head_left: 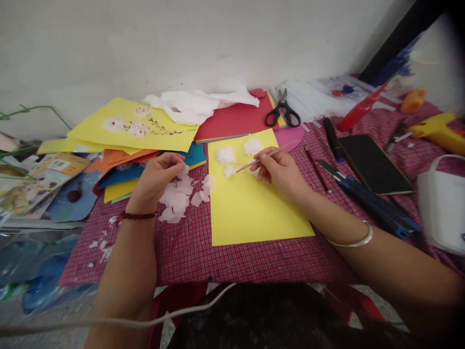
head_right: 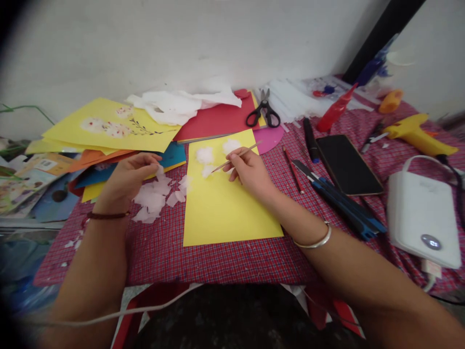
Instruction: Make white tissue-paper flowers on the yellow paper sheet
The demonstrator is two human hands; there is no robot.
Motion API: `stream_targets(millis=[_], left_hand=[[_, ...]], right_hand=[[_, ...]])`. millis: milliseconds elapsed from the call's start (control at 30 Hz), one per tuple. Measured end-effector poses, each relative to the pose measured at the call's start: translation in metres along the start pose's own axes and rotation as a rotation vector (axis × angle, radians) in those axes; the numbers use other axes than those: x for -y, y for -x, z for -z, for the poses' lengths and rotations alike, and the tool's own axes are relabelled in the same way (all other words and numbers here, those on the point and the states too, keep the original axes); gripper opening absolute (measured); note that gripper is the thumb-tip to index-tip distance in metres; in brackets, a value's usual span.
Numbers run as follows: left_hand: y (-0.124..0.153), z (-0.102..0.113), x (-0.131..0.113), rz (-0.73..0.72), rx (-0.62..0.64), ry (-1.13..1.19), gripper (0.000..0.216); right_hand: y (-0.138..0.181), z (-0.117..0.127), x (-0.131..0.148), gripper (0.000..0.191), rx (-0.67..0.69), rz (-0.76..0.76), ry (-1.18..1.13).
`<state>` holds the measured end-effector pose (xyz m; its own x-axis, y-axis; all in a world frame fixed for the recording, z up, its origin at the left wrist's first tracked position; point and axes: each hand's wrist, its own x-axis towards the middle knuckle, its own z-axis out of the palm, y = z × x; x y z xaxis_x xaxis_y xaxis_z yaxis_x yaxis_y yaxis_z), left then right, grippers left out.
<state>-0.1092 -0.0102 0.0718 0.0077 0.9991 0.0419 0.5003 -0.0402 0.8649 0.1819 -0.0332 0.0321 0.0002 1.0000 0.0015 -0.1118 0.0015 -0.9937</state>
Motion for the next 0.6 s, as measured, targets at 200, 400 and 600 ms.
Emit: stream_targets(millis=[200, 400, 600], left_hand=[[0.009, -0.003, -0.017, 0.072, -0.004, 0.347, 0.012], [0.007, -0.013, -0.013, 0.072, -0.023, 0.301, 0.017], [0.008, -0.025, -0.013, 0.078, 0.045, 0.309, 0.019]], right_hand=[[-0.001, 0.004, 0.000, 0.018, -0.003, 0.009, -0.004], [-0.003, 0.007, -0.001, 0.016, -0.009, 0.003, 0.036], [-0.007, 0.009, -0.002, 0.016, -0.022, -0.011, 0.055]])
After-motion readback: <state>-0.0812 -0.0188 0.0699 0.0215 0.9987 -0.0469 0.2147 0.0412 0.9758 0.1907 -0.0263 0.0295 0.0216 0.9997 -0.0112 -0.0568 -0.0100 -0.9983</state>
